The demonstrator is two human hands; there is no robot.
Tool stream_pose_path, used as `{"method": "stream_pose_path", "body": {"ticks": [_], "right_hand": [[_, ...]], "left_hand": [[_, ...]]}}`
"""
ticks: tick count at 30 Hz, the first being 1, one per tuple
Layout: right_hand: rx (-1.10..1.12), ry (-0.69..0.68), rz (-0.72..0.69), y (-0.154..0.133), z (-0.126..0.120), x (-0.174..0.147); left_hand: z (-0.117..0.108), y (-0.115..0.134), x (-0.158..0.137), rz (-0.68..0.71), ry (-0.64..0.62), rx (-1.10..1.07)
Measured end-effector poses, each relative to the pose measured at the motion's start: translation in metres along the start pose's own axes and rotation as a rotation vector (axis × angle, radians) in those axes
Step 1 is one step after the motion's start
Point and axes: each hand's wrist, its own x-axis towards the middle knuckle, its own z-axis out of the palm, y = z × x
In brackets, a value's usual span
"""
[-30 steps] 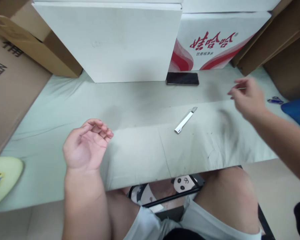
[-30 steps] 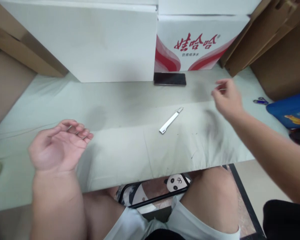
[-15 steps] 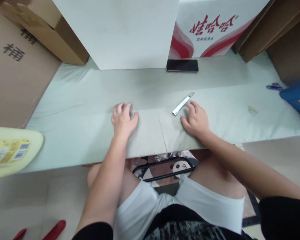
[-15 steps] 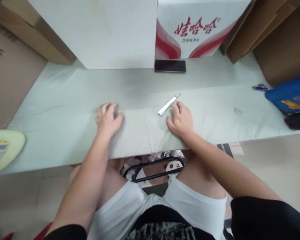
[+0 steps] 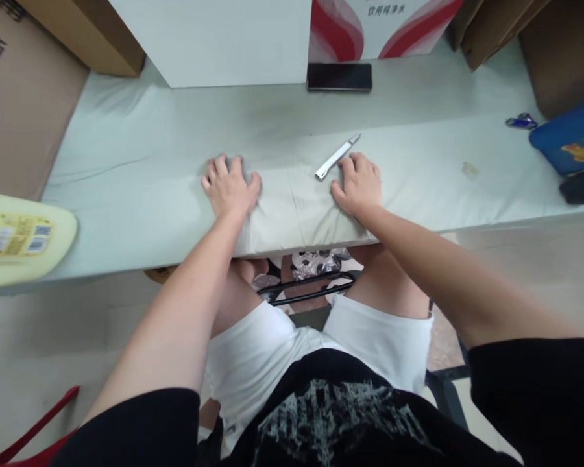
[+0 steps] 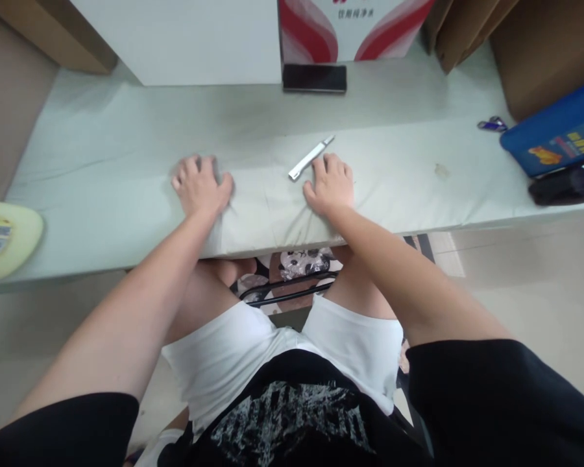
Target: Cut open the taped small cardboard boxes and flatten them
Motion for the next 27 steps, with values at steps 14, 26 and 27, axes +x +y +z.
{"method": "stream_pose_path", "body": {"ticks": [14,26,27], "right_hand": [[0.015,0.014,-0.017,0.0022,0.0020,-0.0003],[0.038,0.039,-0.021,0.0023,0.0032,0.0001],[0.040,0.031,-0.016,0.0017,0.0016,-0.0002]], "left_hand": [[0.0048,-0.0026,0.0019,-0.007,0.004,-0.075],[0.0024,-0.0008,0.0008,-0.008,0.013,-0.068],[0.0022,-0.0010,0.0008,-0.008,0.012,-0.073]]}}
